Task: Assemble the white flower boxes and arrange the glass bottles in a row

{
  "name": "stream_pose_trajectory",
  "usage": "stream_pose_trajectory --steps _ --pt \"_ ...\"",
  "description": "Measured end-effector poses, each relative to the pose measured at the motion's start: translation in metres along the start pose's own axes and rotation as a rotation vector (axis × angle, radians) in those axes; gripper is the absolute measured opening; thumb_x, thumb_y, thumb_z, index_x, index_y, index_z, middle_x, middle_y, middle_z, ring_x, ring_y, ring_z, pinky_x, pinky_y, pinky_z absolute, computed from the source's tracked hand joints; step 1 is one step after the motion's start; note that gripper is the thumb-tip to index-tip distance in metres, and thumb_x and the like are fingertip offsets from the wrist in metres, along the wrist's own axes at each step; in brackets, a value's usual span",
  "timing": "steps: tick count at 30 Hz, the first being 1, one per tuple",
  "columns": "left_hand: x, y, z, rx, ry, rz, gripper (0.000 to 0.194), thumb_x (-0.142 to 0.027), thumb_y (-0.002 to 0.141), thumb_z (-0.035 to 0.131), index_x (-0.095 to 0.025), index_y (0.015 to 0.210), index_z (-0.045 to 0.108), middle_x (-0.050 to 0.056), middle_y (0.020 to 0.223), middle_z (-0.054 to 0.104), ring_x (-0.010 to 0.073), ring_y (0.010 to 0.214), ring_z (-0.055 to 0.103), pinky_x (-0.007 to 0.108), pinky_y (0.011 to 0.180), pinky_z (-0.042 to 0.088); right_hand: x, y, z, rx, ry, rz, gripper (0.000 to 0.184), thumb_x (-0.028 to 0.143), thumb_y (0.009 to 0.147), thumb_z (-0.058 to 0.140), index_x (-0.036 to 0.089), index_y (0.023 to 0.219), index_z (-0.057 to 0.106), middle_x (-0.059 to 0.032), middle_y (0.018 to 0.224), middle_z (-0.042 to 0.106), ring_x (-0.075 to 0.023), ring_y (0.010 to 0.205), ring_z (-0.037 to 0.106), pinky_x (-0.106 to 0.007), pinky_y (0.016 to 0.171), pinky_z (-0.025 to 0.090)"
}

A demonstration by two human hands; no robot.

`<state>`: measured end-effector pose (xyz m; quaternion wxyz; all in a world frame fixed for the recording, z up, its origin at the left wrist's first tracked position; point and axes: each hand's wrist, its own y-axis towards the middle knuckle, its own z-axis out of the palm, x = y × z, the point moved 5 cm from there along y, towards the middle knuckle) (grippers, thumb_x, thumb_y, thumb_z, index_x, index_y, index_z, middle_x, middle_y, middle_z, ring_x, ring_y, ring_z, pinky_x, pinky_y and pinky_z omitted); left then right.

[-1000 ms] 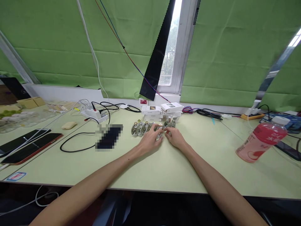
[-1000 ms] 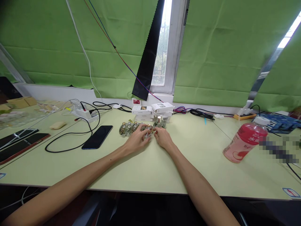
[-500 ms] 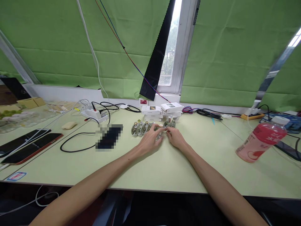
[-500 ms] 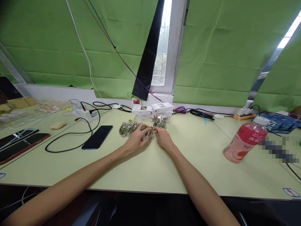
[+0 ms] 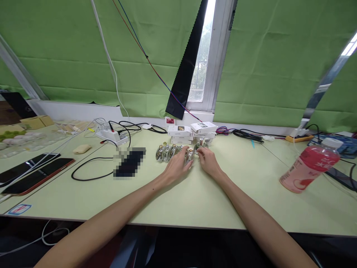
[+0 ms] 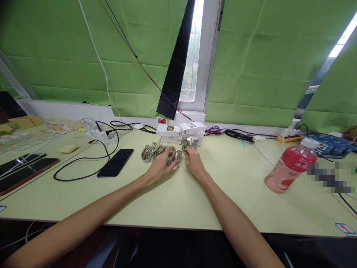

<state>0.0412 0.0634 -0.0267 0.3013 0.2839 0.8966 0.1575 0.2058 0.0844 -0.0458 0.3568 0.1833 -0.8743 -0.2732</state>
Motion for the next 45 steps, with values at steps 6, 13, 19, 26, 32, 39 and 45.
stream_pose_trajectory --steps 6,13,19,26,32,39,45 --pt "0.003 0.000 0.000 0.029 -0.102 -0.047 0.055 -0.035 0.091 0.057 -0.022 0.140 0.034 0.009 0.112 0.074 0.0202 0.064 0.068 0.030 0.063 0.049 0.003 0.000 -0.002 -0.070 0.112 -0.002 0.015 0.018 0.091 0.051 0.018 0.097 0.064 -0.0091 0.097 0.064 -0.0196 0.080 0.062 -0.034 0.074 0.055" --pt "0.006 -0.001 0.002 0.045 -0.151 -0.074 0.052 -0.043 0.090 0.063 -0.024 0.135 0.044 0.013 0.120 0.073 0.0216 0.071 0.070 0.032 0.073 0.051 0.005 0.000 -0.007 -0.161 0.158 -0.035 0.017 0.020 0.090 0.052 0.019 0.102 0.064 -0.0109 0.100 0.065 -0.0234 0.086 0.064 -0.039 0.077 0.057" --pt "0.004 -0.001 0.005 0.083 -0.139 -0.040 0.038 -0.049 0.087 0.066 -0.024 0.114 0.055 0.004 0.103 0.074 0.0188 0.068 0.067 0.027 0.065 0.046 0.006 0.000 -0.011 -0.198 0.142 -0.010 0.019 0.020 0.091 0.049 0.018 0.103 0.064 -0.0115 0.099 0.067 -0.0247 0.089 0.065 -0.042 0.080 0.056" --pt "0.001 -0.002 0.008 0.114 -0.099 -0.021 0.034 -0.051 0.086 0.065 -0.022 0.101 0.057 0.001 0.089 0.070 0.0171 0.064 0.062 0.027 0.060 0.040 0.010 -0.001 -0.014 -0.244 0.158 -0.007 0.017 0.024 0.092 0.050 0.018 0.102 0.063 -0.0111 0.099 0.067 -0.0233 0.086 0.065 -0.039 0.078 0.056" --pt "0.000 -0.002 0.009 0.137 -0.087 -0.017 0.031 -0.050 0.088 0.062 -0.021 0.095 0.058 0.002 0.079 0.069 0.0181 0.062 0.062 0.027 0.057 0.038 0.015 -0.001 -0.016 -0.278 0.161 -0.049 0.017 0.024 0.093 0.049 0.018 0.102 0.062 -0.0109 0.098 0.067 -0.0228 0.086 0.065 -0.037 0.077 0.055" --pt "-0.002 -0.002 0.008 0.134 -0.115 0.010 0.026 -0.047 0.091 0.058 -0.021 0.090 0.058 0.000 0.072 0.067 0.0172 0.059 0.061 0.026 0.056 0.039 0.022 -0.002 -0.017 -0.267 0.194 -0.080 0.017 0.026 0.096 0.049 0.019 0.104 0.062 -0.0095 0.098 0.069 -0.0220 0.086 0.066 -0.036 0.077 0.055" --pt "-0.003 -0.001 0.008 0.144 -0.103 0.011 0.026 -0.047 0.091 0.057 -0.021 0.090 0.056 0.001 0.074 0.068 0.0176 0.060 0.061 0.026 0.057 0.040 0.027 -0.002 -0.017 -0.236 0.228 -0.091 0.021 0.030 0.098 0.048 0.020 0.106 0.064 -0.0103 0.102 0.071 -0.0229 0.092 0.067 -0.037 0.081 0.055"
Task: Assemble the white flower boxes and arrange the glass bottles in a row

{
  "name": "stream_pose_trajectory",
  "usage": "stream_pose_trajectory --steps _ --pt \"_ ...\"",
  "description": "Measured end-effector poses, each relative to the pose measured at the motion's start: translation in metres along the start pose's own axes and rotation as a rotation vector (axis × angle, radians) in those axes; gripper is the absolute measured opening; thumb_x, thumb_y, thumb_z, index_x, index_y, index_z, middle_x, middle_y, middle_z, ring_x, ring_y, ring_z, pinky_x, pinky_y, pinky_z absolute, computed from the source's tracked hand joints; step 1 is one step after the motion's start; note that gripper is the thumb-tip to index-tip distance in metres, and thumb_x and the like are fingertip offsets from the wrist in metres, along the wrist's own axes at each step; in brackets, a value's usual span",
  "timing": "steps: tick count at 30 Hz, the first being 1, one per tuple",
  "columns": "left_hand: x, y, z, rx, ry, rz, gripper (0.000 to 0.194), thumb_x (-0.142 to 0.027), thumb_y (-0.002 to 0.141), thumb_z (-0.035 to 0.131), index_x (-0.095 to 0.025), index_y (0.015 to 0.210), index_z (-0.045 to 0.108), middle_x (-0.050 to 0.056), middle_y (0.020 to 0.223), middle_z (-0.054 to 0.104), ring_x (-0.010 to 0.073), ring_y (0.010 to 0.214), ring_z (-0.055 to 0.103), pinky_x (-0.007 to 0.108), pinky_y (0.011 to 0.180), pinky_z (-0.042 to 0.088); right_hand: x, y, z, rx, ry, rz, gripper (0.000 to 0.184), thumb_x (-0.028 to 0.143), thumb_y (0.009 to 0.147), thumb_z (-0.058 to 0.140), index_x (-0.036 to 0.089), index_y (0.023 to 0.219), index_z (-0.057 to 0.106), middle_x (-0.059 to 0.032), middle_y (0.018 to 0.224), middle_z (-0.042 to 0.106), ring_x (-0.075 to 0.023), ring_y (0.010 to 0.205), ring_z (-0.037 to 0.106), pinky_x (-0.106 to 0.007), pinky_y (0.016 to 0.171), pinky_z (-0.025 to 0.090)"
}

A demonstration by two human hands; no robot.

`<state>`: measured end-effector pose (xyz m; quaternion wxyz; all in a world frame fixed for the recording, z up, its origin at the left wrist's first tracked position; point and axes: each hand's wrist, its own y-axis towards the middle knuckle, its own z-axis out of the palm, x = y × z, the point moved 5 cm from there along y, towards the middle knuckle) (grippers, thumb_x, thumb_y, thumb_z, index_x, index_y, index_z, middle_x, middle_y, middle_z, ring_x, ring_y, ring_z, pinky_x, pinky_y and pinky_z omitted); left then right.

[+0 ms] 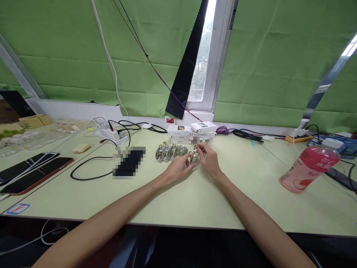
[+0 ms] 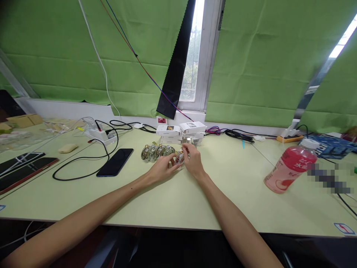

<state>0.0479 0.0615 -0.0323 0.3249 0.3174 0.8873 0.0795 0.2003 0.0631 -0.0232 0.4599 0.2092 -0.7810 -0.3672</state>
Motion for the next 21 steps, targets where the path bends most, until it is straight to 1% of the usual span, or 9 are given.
stream_pose_trajectory --steps 7,15,21 --pt "0.0003 -0.0003 -0.0001 0.009 0.004 -0.002 0.026 -0.047 0.091 0.058 -0.021 0.093 0.058 0.002 0.076 0.068 0.0177 0.060 0.062 0.027 0.057 0.040 0.0000 -0.0005 0.0013 0.001 0.018 0.013 0.023 0.030 0.099 0.048 0.019 0.109 0.065 -0.0104 0.102 0.072 -0.0232 0.093 0.068 -0.038 0.084 0.054" --pt "0.0000 -0.0002 -0.0007 0.004 -0.029 0.005 0.026 -0.047 0.090 0.058 -0.021 0.093 0.059 0.001 0.074 0.069 0.0179 0.059 0.062 0.028 0.058 0.041 -0.0009 -0.0005 0.0017 0.009 0.004 0.031 0.025 0.031 0.100 0.045 0.021 0.109 0.066 -0.0100 0.103 0.072 -0.0231 0.095 0.068 -0.038 0.085 0.055" --pt "-0.0003 0.0000 -0.0009 0.006 -0.012 0.000 0.026 -0.047 0.090 0.058 -0.021 0.092 0.058 0.002 0.077 0.069 0.0183 0.060 0.063 0.028 0.057 0.041 0.0022 -0.0002 0.0012 0.006 -0.009 0.028 0.026 0.032 0.100 0.044 0.021 0.106 0.066 -0.0094 0.100 0.072 -0.0228 0.094 0.068 -0.037 0.085 0.054"
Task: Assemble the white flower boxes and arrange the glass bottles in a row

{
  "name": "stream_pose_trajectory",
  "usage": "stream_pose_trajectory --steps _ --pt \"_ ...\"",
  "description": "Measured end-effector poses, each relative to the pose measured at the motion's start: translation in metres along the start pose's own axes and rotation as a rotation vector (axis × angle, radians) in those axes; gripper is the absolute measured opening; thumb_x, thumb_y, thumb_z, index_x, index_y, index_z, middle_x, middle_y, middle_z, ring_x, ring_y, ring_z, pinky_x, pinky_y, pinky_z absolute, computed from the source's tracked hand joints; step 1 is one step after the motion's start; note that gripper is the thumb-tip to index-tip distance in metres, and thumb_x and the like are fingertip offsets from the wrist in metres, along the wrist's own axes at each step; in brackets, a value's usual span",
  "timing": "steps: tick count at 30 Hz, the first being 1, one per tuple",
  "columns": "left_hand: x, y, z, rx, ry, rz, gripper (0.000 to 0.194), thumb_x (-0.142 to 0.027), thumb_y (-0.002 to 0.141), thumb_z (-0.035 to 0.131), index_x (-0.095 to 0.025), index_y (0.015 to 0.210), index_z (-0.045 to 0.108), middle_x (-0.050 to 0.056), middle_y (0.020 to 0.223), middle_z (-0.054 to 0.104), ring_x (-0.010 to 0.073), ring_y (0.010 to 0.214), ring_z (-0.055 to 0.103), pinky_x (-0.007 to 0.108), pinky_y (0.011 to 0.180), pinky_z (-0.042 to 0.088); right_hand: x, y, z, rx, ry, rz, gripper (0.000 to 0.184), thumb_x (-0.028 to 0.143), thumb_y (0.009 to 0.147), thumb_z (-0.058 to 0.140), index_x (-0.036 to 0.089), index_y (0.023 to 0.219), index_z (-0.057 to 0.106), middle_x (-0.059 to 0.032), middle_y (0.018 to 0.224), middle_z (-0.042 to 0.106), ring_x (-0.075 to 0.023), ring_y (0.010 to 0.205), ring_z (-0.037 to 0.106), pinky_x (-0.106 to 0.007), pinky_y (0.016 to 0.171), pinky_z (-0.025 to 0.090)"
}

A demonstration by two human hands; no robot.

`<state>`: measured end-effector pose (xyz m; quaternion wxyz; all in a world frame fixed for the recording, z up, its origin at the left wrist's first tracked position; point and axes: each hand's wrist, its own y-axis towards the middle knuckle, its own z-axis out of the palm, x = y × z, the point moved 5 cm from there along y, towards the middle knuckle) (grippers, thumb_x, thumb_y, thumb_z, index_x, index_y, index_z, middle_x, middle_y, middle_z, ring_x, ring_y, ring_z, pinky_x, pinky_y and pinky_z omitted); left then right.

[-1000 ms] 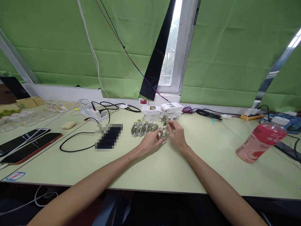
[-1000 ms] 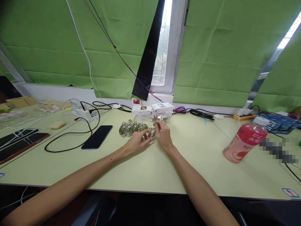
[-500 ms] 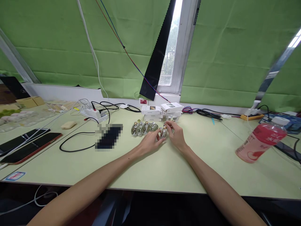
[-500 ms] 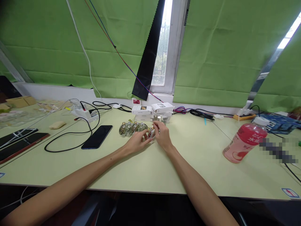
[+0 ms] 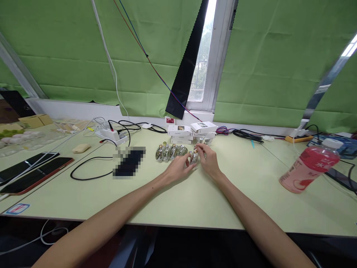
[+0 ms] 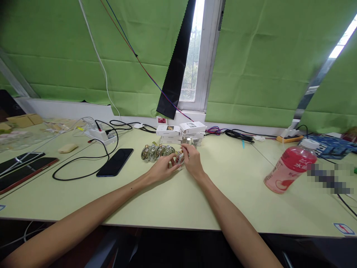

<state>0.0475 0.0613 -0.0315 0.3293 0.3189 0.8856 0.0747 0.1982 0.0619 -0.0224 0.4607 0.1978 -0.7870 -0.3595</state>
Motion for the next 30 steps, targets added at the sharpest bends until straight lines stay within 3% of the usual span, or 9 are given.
stream_pose_trajectory --steps 30 --pt "0.0025 0.0006 0.0002 0.011 -0.026 -0.003 0.027 -0.048 0.089 0.059 -0.021 0.092 0.057 0.002 0.078 0.069 0.0175 0.059 0.061 0.028 0.056 0.038 0.0048 0.0004 0.0022 0.011 -0.042 -0.013 0.022 0.029 0.100 0.045 0.022 0.101 0.066 -0.0070 0.094 0.072 -0.0226 0.089 0.062 -0.036 0.080 0.051"
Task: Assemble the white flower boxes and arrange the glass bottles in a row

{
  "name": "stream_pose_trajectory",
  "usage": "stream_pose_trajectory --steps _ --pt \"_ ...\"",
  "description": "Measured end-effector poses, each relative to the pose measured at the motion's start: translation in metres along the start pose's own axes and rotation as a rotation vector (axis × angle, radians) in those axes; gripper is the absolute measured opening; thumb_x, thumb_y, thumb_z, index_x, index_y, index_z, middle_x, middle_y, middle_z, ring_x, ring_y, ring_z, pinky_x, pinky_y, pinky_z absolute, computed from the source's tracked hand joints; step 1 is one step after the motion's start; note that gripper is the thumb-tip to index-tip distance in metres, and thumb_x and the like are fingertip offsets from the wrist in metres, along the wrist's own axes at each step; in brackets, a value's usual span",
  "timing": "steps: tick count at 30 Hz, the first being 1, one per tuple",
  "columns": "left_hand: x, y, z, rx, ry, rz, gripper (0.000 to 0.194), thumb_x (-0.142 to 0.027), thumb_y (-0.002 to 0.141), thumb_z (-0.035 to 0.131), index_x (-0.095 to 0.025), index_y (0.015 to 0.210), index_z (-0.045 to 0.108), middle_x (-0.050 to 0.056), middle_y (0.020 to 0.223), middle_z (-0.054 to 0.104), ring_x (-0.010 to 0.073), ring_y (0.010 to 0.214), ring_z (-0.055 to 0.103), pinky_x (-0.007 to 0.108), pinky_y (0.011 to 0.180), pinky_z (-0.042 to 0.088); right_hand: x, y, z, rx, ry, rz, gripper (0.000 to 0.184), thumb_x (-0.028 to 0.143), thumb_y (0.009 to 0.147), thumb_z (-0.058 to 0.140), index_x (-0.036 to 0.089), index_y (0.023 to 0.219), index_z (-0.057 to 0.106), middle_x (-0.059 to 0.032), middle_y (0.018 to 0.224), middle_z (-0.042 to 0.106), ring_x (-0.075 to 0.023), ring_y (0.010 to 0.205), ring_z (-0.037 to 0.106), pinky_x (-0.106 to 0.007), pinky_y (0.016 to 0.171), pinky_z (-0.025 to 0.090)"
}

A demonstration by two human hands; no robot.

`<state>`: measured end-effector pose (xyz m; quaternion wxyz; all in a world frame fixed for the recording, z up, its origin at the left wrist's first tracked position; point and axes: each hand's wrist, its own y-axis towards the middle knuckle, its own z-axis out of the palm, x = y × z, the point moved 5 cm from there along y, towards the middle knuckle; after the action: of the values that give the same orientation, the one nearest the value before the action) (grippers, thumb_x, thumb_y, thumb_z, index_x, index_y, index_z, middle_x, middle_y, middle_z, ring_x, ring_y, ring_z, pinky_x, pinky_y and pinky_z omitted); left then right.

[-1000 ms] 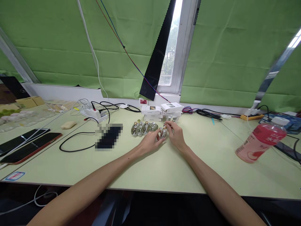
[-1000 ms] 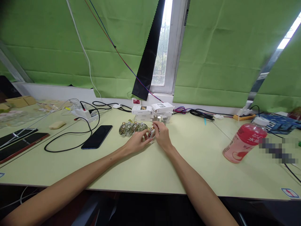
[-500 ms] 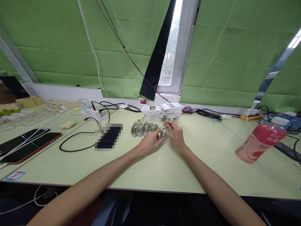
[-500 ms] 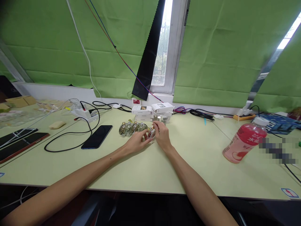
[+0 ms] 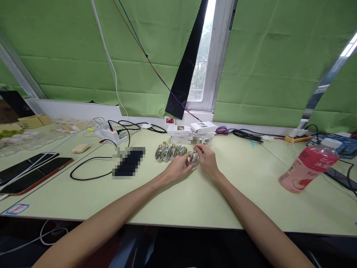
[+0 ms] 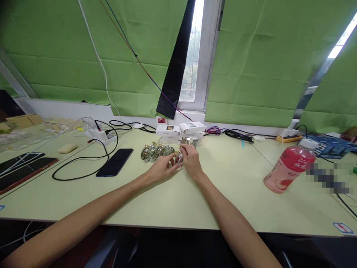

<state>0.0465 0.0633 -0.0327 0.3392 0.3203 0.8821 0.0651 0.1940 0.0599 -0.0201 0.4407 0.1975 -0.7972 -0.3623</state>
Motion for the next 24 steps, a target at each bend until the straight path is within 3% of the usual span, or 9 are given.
stream_pose_trajectory --steps 24 --pt "0.0020 0.0008 0.0012 0.022 0.038 0.019 0.026 -0.047 0.090 0.057 -0.022 0.095 0.054 0.002 0.077 0.068 0.0176 0.058 0.062 0.027 0.054 0.038 0.0030 0.0006 0.0008 0.028 -0.037 -0.081 0.023 0.025 0.099 0.046 0.022 0.099 0.070 -0.0074 0.092 0.072 -0.0243 0.088 0.058 -0.040 0.081 0.051"
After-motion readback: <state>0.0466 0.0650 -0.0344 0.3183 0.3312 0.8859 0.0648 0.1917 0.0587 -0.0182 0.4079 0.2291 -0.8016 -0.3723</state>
